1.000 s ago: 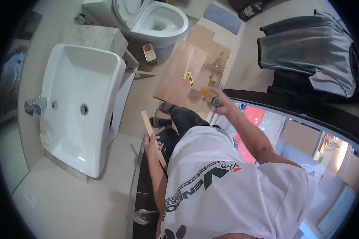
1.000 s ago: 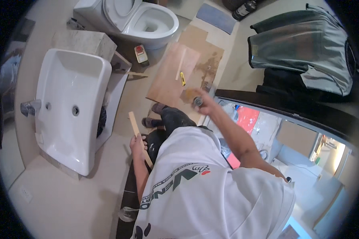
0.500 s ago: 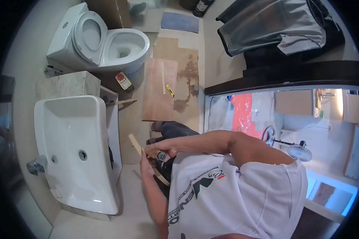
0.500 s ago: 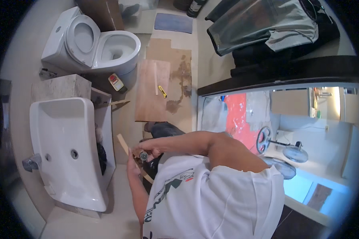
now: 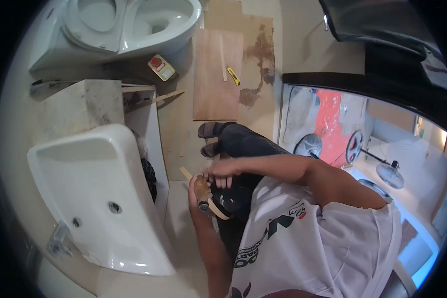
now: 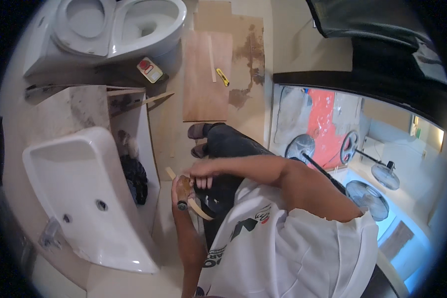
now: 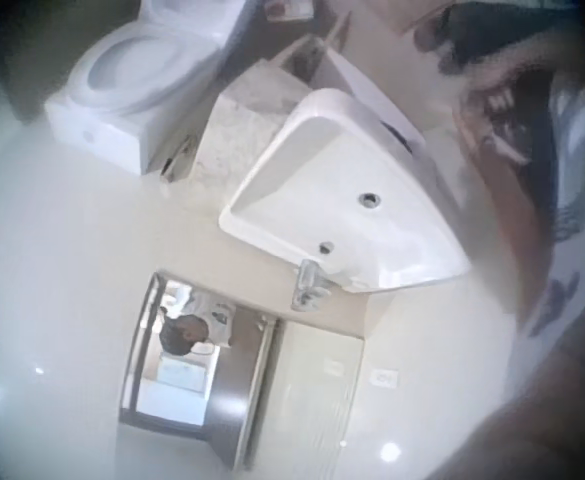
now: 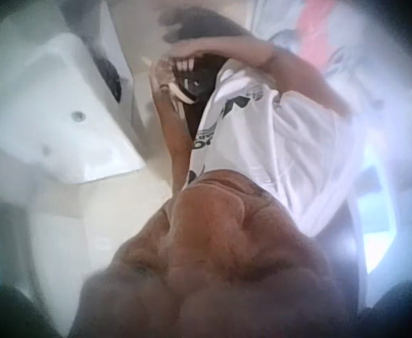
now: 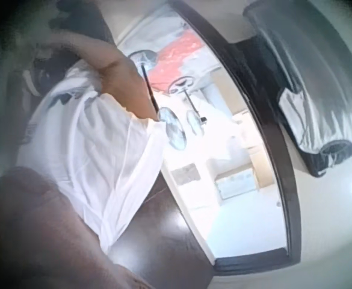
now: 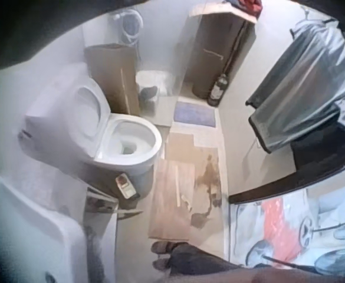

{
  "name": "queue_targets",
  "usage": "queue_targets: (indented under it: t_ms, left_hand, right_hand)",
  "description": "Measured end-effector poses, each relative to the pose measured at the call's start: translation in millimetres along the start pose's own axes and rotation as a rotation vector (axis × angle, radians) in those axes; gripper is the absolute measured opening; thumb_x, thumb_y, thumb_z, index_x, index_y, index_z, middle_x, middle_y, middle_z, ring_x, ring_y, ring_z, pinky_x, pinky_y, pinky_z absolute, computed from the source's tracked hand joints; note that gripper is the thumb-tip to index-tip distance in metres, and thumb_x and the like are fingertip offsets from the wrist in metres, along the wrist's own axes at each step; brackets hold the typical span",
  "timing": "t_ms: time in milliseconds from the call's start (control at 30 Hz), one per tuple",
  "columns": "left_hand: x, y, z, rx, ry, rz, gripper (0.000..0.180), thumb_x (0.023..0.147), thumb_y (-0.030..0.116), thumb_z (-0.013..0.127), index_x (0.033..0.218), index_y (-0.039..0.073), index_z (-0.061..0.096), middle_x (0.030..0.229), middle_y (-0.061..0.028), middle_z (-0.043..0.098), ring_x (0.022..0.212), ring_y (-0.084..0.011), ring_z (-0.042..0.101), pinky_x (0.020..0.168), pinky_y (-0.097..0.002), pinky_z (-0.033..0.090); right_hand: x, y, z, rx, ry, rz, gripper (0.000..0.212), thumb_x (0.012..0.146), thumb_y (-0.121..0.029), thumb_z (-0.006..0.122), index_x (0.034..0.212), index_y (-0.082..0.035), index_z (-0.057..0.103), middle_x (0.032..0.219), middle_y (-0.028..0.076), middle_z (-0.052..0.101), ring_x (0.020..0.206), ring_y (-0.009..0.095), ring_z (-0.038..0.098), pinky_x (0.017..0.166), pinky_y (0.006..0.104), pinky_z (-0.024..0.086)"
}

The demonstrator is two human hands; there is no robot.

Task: The person cuts a thin wooden strip with a utility knife, then walks to another room and returns. They apply glue from a bottle to the wooden strip and place it on the floor.

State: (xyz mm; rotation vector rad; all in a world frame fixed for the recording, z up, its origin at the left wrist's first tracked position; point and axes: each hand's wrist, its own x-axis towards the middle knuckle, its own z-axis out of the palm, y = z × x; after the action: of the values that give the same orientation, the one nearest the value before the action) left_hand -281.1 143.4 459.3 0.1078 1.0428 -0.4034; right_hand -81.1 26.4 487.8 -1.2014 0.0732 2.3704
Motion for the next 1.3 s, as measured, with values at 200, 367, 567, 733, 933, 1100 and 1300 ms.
queue_targets:
  t_ms: [200, 367, 567, 733, 933, 1100, 1300]
  left_hand:
    - [75.5, 7.0, -51.1, 0.273, 0.348, -0.067, 0.042, 0.085, 0.053, 0.053, 0.091, 0.012, 0.058, 0.070, -0.0062, 0.059, 0.048, -0.0174, 0.054, 0.038, -0.0310, 0.044]
    - [102.9, 28.0, -53.4, 0.178, 0.442, -0.132, 0.029, 0.084, 0.038, 0.062, 0.092, 0.010, 0.058, 0.078, -0.0042, 0.059, 0.069, -0.0186, 0.059, 0.064, -0.0316, 0.051]
    - [153.9, 49.7, -83.5, 0.354, 0.500, -0.177, 0.034, 0.082, 0.038, 0.064, 0.099, 0.009, 0.061, 0.080, -0.0045, 0.061, 0.069, -0.0189, 0.060, 0.062, -0.0316, 0.050]
    - [195.4, 101.3, -62.4, 0.833, 0.692, -0.251, 0.039, 0.084, 0.039, 0.063, 0.100, 0.004, 0.064, 0.082, -0.0052, 0.062, 0.068, -0.0159, 0.059, 0.059, -0.0304, 0.046]
    - [274.8, 142.3, -117.1, 0.991, 0.664, -0.164, 0.038, 0.083, 0.040, 0.063, 0.093, 0.003, 0.064, 0.077, -0.0013, 0.060, 0.066, -0.0101, 0.055, 0.053, -0.0271, 0.041]
    - [319.8, 163.0, -193.3, 0.758, 0.692, -0.159, 0.024, 0.085, 0.029, 0.063, 0.092, 0.005, 0.063, 0.080, -0.0026, 0.061, 0.066, -0.0141, 0.058, 0.057, -0.0284, 0.046]
    - [271.7, 156.9, -168.8, 0.304, 0.767, 0.153, 0.034, 0.078, 0.031, 0.069, 0.098, 0.004, 0.065, 0.087, -0.0089, 0.065, 0.078, -0.0208, 0.061, 0.069, -0.0333, 0.049]
  right_hand:
    - [72.3, 56.1, -228.5, -0.306, 1.200, -0.228, 0.048, 0.085, -0.039, 0.054, 0.112, 0.001, 0.061, 0.098, 0.022, 0.066, 0.093, 0.038, 0.063, 0.083, 0.0448, 0.049]
    - [108.3, 120.7, -360.7, -0.807, 1.101, 0.000, 0.039, 0.080, -0.031, 0.057, 0.102, 0.001, 0.062, 0.093, 0.024, 0.065, 0.089, 0.041, 0.062, 0.081, 0.0471, 0.049]
    - [145.7, 54.7, -409.3, -0.705, 1.118, -0.093, 0.042, 0.082, -0.030, 0.057, 0.109, 0.001, 0.057, 0.104, 0.025, 0.062, 0.100, 0.040, 0.058, 0.087, 0.0471, 0.046]
    - [240.8, 21.1, -488.4, -0.795, 1.290, -0.378, 0.053, 0.087, -0.034, 0.054, 0.128, -0.001, 0.044, 0.128, 0.023, 0.049, 0.119, 0.038, 0.046, 0.100, 0.0440, 0.037]
    - [309.9, 35.5, -566.6, -1.269, 1.428, -0.538, 0.064, 0.089, -0.037, 0.047, 0.142, -0.005, 0.030, 0.146, 0.021, 0.029, 0.136, 0.038, 0.025, 0.112, 0.0502, 0.019]
    - [315.7, 42.9, -571.3, -1.325, 1.359, -0.532, 0.061, 0.089, -0.035, 0.043, 0.139, -0.001, 0.033, 0.148, 0.022, 0.026, 0.138, 0.040, 0.019, 0.113, 0.0516, 0.012]
    - [313.4, 40.2, -567.6, -1.428, 1.370, -0.441, 0.066, 0.089, -0.035, 0.040, 0.141, 0.005, 0.027, 0.148, 0.026, 0.022, 0.139, 0.041, 0.015, 0.114, 0.0505, 0.006]
